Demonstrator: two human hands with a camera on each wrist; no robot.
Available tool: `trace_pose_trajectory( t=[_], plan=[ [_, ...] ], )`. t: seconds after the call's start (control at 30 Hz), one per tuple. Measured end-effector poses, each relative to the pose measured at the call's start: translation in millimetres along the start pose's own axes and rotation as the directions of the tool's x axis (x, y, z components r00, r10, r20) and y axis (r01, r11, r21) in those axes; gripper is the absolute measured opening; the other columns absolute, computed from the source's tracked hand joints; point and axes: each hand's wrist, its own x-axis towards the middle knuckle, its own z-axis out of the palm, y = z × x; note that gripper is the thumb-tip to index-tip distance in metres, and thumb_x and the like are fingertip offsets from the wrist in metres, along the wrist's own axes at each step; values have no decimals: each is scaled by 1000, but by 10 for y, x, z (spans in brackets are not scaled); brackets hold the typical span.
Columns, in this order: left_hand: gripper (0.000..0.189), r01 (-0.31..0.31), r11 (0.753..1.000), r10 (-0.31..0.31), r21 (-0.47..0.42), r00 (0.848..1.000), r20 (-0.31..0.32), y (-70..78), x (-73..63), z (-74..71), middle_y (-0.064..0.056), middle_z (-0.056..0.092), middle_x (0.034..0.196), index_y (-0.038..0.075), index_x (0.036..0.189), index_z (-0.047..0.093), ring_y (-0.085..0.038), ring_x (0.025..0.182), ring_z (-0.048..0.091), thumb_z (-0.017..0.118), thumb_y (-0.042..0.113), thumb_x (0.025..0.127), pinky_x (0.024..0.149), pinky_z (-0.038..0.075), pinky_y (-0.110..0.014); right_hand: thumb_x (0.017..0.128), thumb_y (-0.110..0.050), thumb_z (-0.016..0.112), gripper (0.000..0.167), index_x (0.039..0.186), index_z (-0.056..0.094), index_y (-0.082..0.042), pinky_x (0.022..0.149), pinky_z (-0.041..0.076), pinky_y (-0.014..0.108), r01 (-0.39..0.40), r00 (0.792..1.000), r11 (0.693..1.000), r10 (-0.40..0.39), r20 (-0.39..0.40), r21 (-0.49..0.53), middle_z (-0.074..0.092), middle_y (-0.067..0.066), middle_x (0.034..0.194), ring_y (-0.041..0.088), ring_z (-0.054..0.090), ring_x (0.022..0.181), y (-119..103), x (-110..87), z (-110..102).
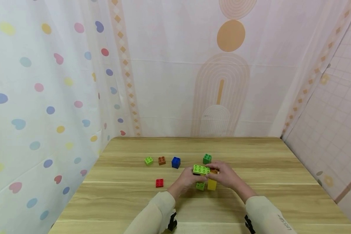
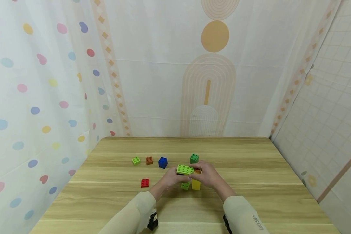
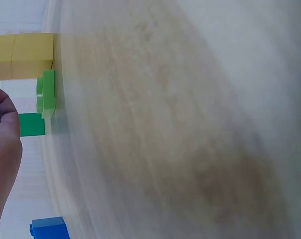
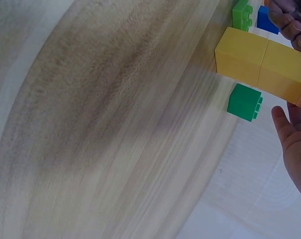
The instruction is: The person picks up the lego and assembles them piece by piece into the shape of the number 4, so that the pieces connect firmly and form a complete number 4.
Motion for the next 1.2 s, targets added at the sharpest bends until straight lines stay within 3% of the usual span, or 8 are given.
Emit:
trace_pose_trajectory(
  t=[0.2,0.33,0.53,0.7,0.83,1.03,1.2],
  plan=[
    [32,23,999,-21,-44,998,52,36,-11,-57,-6,69,101,-2,120,64,-16,91,64,65,21,97,84,52,-31,92,-15,71,36,125,66,-1,89,51,46,14,1000,1000,-14,-10,-2,63,12,120,27,60,106,-11,-13,1],
    [41,45,996,-42,-75,998,38,94,-17,-40,-5,70,91,-4,114,66,-16,84,65,50,32,104,81,53,-31,93,-14,71,36,126,66,-1,92,50,49,14,1000,1000,-14,-10,-4,63,12,121,30,60,110,-13,-14,3],
    [36,103,991,-109,-80,992,-65,168,-19,34,-5,71,84,-1,106,70,-14,75,64,65,33,97,75,54,-29,94,-14,70,38,128,64,0,93,49,51,12,1000,1000,-12,-2,23,61,14,125,34,59,114,-7,-19,2],
    [31,107,992,-113,-63,988,-108,207,-23,80,-5,70,80,-2,104,70,-13,70,63,69,27,94,69,53,-27,92,-16,73,48,134,59,0,94,48,53,13,1000,999,-12,-13,36,59,17,129,36,58,115,20,-41,5],
    [29,118,992,-123,-54,985,-119,211,-18,99,-5,70,78,-2,103,70,-13,68,62,68,25,94,66,52,-27,88,-20,78,55,135,58,0,92,50,48,-64,997,997,66,-45,44,62,15,126,30,60,110,84,-95,23],
    [28,168,982,-178,-88,976,-129,218,17,104,-6,68,79,-2,103,68,-14,68,60,67,23,92,64,49,-25,87,-19,78,38,122,68,-7,80,54,36,-166,983,979,174,-55,121,68,3,106,18,62,94,159,-135,55],
    [25,202,973,-216,-115,968,-131,239,37,114,-5,66,77,-2,100,69,-14,68,57,65,21,90,64,47,-25,85,-19,80,38,120,69,-8,79,53,35,-215,970,960,232,-78,180,69,2,105,17,63,93,173,-143,87]
  ],
)
